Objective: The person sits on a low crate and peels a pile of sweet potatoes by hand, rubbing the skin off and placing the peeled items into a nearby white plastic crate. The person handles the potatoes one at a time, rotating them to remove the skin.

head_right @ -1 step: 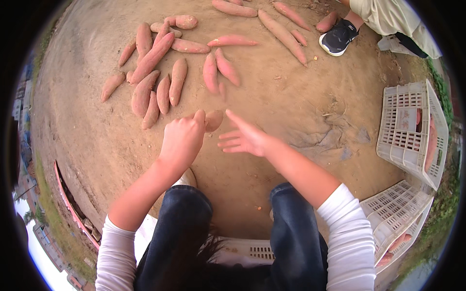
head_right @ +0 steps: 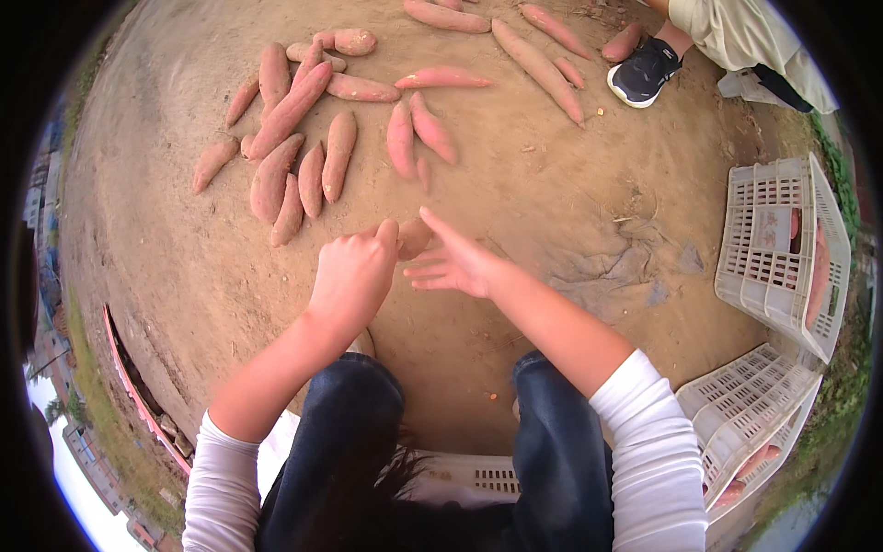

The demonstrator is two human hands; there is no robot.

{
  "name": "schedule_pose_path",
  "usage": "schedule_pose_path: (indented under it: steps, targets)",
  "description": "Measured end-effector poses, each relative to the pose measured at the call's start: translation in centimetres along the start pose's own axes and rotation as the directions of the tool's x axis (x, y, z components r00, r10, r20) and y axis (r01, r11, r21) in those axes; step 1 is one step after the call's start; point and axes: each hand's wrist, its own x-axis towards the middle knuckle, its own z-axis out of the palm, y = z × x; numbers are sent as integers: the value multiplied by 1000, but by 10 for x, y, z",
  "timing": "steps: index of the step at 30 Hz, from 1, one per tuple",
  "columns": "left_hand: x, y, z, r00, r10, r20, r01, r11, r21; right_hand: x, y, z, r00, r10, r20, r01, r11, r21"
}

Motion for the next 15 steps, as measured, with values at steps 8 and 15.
schedule_pose_path:
  steps: [8, 15]
  targets:
    - [-23, 7, 28, 950, 312, -18, -312, 950, -31, 28, 0, 4, 941, -305, -146, 315, 948, 51]
    - [21, -22, 40, 912, 338, -232, -309, 939, 154, 6, -31, -20, 612, -773, 164, 401, 126, -907]
